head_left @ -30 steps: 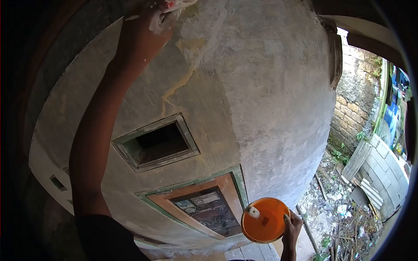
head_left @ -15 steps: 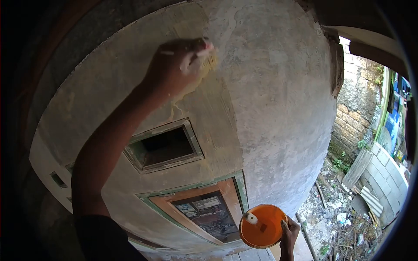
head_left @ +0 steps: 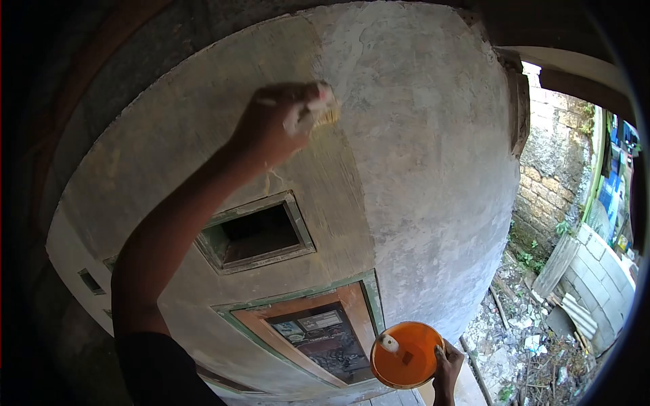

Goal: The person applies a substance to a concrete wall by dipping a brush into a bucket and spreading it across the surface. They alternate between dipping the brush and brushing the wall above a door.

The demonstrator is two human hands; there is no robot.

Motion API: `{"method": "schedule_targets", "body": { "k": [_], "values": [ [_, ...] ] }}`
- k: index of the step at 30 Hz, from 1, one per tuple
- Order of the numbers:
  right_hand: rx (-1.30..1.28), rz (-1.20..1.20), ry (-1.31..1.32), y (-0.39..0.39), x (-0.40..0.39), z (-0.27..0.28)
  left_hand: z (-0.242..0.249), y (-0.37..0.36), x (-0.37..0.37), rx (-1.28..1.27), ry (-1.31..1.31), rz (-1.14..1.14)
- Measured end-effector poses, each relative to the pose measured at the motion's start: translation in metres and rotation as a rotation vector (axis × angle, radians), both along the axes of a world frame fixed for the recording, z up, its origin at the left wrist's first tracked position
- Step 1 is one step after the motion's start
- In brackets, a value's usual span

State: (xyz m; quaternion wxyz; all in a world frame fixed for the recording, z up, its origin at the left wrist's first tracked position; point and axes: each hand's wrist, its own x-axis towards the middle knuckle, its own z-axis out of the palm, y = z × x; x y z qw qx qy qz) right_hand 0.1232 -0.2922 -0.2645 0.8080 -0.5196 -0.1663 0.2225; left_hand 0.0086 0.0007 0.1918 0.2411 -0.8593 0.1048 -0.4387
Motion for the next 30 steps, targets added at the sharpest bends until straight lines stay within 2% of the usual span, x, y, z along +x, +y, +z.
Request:
{"method": "schedule_targets", "body": {
  "k": [1,2,4,7,8,9,11,13,15,16,19,20,23,25,26,27,29,30],
  "values": [
    [0.005,0.0,0.0,0.0,0.001,0.001,0.029,-0.009,0.003,0.017,-0.103,0.276],
    [0.018,-0.009,-0.002,0.0,0.001,0.001,0.051,-0.011,0.005,-0.017,-0.184,0.359],
    [0.034,-0.023,-0.002,0.0,-0.001,0.002,0.085,-0.013,0.01,0.003,-0.316,0.251],
    [0.038,-0.061,0.023,-0.002,-0.002,0.001,0.129,0.002,0.016,0.012,-0.445,0.252],
    [0.022,-0.055,0.017,-0.003,-0.001,-0.001,0.131,0.003,0.018,-0.089,-0.419,0.373],
    [0.005,-0.047,0.011,-0.005,-0.001,-0.003,0.125,0.006,0.019,-0.091,-0.417,0.373],
    [-0.019,-0.057,0.004,-0.008,-0.001,-0.001,0.107,0.018,0.022,0.596,-0.255,0.238],
    [-0.032,-0.075,0.005,-0.009,-0.001,-0.001,0.105,0.005,0.023,0.539,-0.28,0.294],
    [-0.021,-0.067,0.026,-0.011,0.001,-0.002,0.123,-0.011,0.019,0.011,-0.305,0.284],
    [-0.023,-0.067,0.026,-0.01,0.001,-0.001,0.123,-0.009,0.022,0.009,-0.304,0.284],
    [-0.014,-0.052,0.013,-0.009,0.001,0.001,0.122,0.007,0.038,0.143,-0.264,0.521],
    [-0.007,-0.049,-0.003,-0.008,0.001,0.0,0.113,0.037,0.04,0.622,-0.317,0.254],
    [0.024,-0.052,0.001,-0.011,0.0,0.005,0.046,0.003,0.042,0.575,-0.281,0.247],
    [0.047,-0.064,0.019,-0.012,0.0,0.006,0.035,-0.023,0.041,0.35,-0.026,0.338],
    [0.015,-0.067,0.014,-0.012,0.0,0.003,0.044,-0.023,0.038,0.553,-0.086,0.098],
    [-0.018,-0.067,0.008,-0.011,0.0,0.003,0.059,-0.029,0.037,0.556,-0.09,0.097],
    [-0.018,-0.055,0.004,-0.01,0.0,0.005,0.089,-0.033,0.037,0.4,-0.261,0.256],
    [-0.017,-0.045,0.004,-0.009,-0.001,0.005,0.1,-0.022,0.037,0.402,-0.324,0.318]
  ]
}}
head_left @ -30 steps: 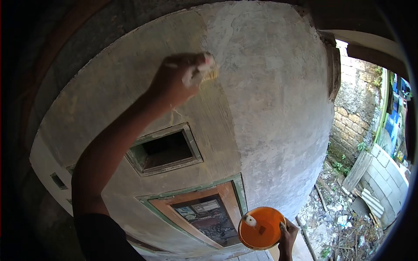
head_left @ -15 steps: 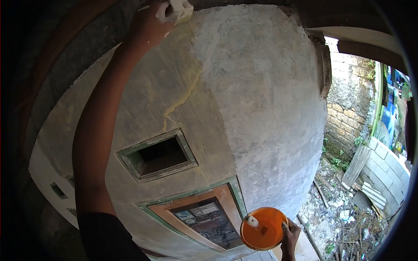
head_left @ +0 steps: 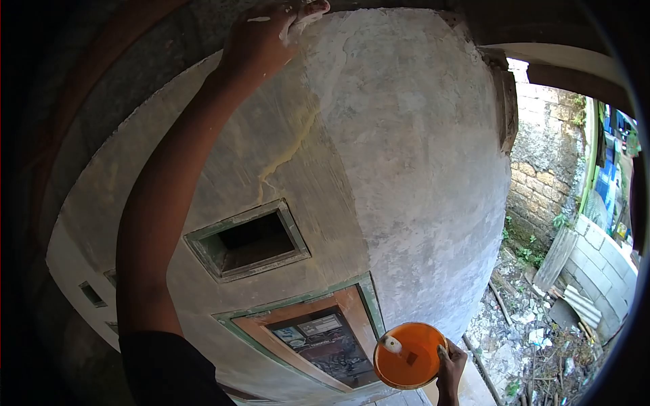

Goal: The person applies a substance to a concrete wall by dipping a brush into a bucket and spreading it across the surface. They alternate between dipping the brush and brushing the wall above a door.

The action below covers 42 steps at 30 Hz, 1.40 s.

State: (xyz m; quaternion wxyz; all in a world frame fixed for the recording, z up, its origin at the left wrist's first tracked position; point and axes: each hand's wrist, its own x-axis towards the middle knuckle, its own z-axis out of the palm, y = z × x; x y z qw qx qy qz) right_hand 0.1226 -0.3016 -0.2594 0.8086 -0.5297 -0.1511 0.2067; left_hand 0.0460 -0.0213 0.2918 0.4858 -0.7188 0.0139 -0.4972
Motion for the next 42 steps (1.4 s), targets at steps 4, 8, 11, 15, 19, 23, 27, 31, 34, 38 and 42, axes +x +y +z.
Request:
{"method": "schedule_targets", "body": {
  "k": [4,8,11,15,19,23,27,31,34,38,42],
  "values": [
    [0.031,0.007,0.012,0.002,-0.002,-0.002,-0.047,0.028,0.012,0.179,0.162,-0.038],
    [0.016,0.009,0.011,0.001,-0.003,-0.001,-0.072,0.022,0.017,0.006,0.271,-0.055],
    [-0.005,0.008,-0.004,0.002,-0.001,-0.001,-0.023,-0.017,0.012,-0.294,0.042,0.166],
    [-0.03,-0.019,-0.033,0.003,0.0,-0.006,0.038,-0.009,0.009,-0.459,-0.034,0.143],
    [0.018,-0.021,0.006,0.001,-0.002,-0.003,0.001,0.044,0.0,0.221,0.046,0.027],
    [-0.006,-0.032,-0.014,0.001,-0.002,-0.004,-0.096,0.043,-0.011,0.109,0.304,-0.162],
    [-0.001,-0.014,-0.005,-0.001,-0.002,-0.005,-0.148,0.01,-0.019,-0.284,0.535,-0.254],
    [0.019,0.013,0.005,0.002,-0.001,-0.006,-0.109,-0.001,-0.014,-0.449,0.412,-0.027],
    [-0.023,0.011,-0.029,0.005,-0.001,-0.008,-0.051,0.03,-0.003,-0.16,0.113,-0.057],
    [0.0,0.01,-0.017,0.004,-0.004,-0.005,-0.011,0.024,-0.005,0.151,0.028,-0.011],
    [-0.01,0.014,-0.032,0.0,-0.004,-0.007,-0.078,0.027,0.002,0.165,0.201,0.023]
  ]
}}
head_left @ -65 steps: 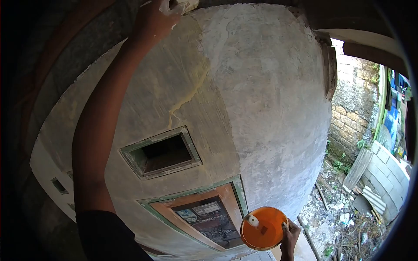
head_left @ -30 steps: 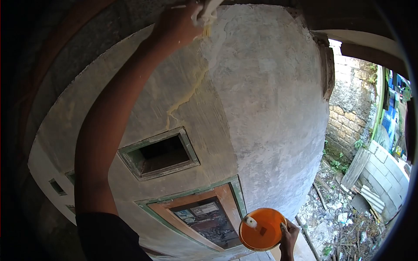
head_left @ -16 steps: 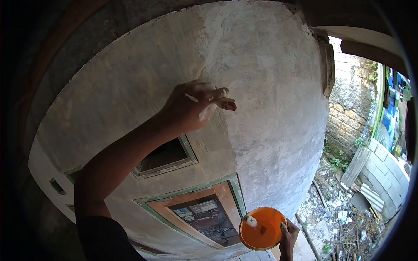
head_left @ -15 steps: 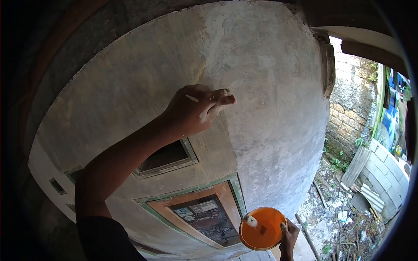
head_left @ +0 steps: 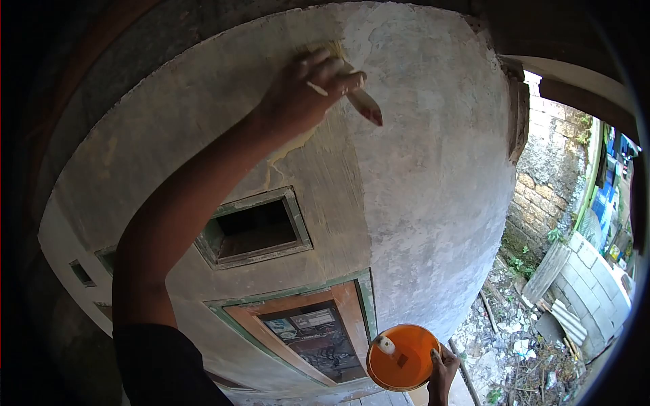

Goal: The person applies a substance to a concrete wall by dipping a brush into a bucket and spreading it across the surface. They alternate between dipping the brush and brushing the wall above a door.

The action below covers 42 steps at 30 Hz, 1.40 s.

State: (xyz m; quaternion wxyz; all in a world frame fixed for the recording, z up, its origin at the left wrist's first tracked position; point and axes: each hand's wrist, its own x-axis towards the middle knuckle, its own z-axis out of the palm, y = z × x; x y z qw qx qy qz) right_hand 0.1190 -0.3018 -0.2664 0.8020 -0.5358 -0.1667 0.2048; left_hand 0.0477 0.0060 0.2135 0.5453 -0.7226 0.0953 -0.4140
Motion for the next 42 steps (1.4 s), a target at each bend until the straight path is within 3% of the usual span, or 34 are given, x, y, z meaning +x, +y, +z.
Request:
{"method": "schedule_targets", "body": {
  "k": [5,9,10,12,15,16,17,19,20,22,28,31,33,34,37,39,40,42],
  "values": [
    [-0.006,0.0,0.009,-0.003,0.001,0.001,-0.079,-0.016,-0.008,-0.338,0.275,-0.091],
    [-0.005,0.0,0.012,0.0,-0.002,0.012,-0.078,-0.03,-0.006,-0.624,0.348,0.003],
    [-0.028,-0.003,-0.011,0.001,-0.002,0.013,-0.066,-0.017,-0.001,-0.523,0.315,-0.168],
    [-0.051,-0.005,-0.04,0.005,-0.001,0.012,-0.03,-0.003,0.008,-0.438,0.082,0.022],
    [-0.023,0.007,-0.028,0.007,-0.001,0.01,0.034,-0.014,-0.001,-0.269,-0.223,-0.007],
    [-0.025,0.002,-0.041,0.007,0.001,0.004,0.053,-0.023,-0.005,-0.498,-0.242,0.167],
    [-0.027,0.002,-0.044,0.007,0.001,0.005,0.063,-0.015,-0.009,-0.5,-0.246,0.167],
    [-0.001,0.016,-0.007,0.005,-0.001,0.008,0.079,0.001,-0.026,-0.118,-0.194,-0.241],
    [-0.003,0.017,-0.003,0.005,-0.002,0.008,0.073,0.008,-0.028,-0.12,-0.19,-0.239],
    [-0.004,0.017,-0.019,0.005,-0.001,0.009,0.039,0.016,-0.033,0.128,-0.138,-0.145],
    [-0.014,0.04,-0.009,0.009,-0.001,0.01,-0.111,-0.02,-0.045,-0.602,0.271,-0.273],
    [-0.013,0.057,0.004,0.012,-0.002,0.006,-0.096,-0.011,-0.042,-0.624,0.347,-0.19],
    [-0.025,0.067,-0.011,0.013,-0.001,0.003,-0.044,-0.006,-0.041,-0.414,0.126,-0.308],
    [-0.021,0.061,-0.002,0.014,-0.003,0.004,-0.014,-0.001,-0.041,-0.348,0.012,-0.195],
    [-0.013,0.05,-0.006,0.014,-0.002,0.001,0.038,-0.016,-0.032,-0.299,-0.172,-0.153],
    [-0.033,0.053,-0.012,0.013,-0.004,0.001,0.048,-0.016,-0.023,-0.046,-0.193,-0.144],
    [-0.032,0.048,-0.01,0.013,-0.005,0.003,0.039,-0.005,-0.009,-0.007,-0.122,-0.216],
    [-0.053,0.046,-0.025,0.01,-0.006,0.005,-0.004,0.008,0.008,-0.02,0.083,-0.08]
  ]
}}
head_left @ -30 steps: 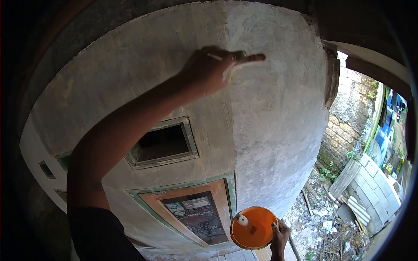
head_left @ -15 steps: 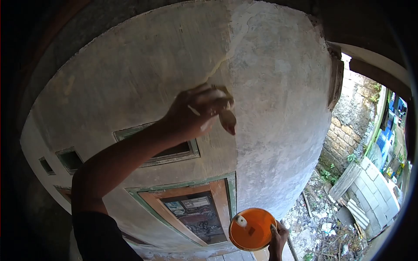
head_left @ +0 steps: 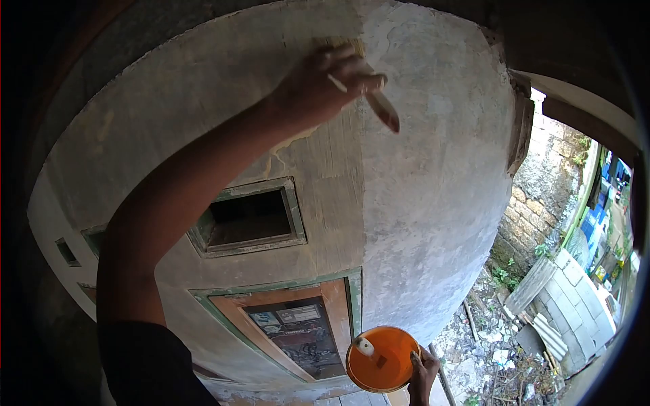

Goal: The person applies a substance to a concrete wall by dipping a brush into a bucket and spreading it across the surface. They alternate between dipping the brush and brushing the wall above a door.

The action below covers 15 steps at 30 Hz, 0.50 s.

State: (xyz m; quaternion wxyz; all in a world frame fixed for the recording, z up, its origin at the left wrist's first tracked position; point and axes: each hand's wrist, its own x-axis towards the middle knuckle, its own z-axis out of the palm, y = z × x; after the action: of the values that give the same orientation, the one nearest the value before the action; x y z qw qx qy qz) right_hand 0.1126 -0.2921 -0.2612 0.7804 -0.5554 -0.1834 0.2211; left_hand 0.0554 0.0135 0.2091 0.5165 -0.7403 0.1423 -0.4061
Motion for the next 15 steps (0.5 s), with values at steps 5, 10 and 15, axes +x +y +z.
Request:
{"method": "schedule_targets", "body": {
  "k": [5,10,15],
  "values": [
    [0.069,-0.025,0.086,-0.007,-0.003,-0.006,-0.089,-0.042,-0.009,-0.49,0.345,0.049],
    [0.018,-0.011,0.043,-0.01,0.001,-0.006,-0.067,-0.023,0.011,-0.51,0.15,0.137],
    [0.042,-0.023,0.046,-0.012,0.003,-0.002,0.047,-0.04,0.006,-0.278,-0.363,0.292]
  ]
}}
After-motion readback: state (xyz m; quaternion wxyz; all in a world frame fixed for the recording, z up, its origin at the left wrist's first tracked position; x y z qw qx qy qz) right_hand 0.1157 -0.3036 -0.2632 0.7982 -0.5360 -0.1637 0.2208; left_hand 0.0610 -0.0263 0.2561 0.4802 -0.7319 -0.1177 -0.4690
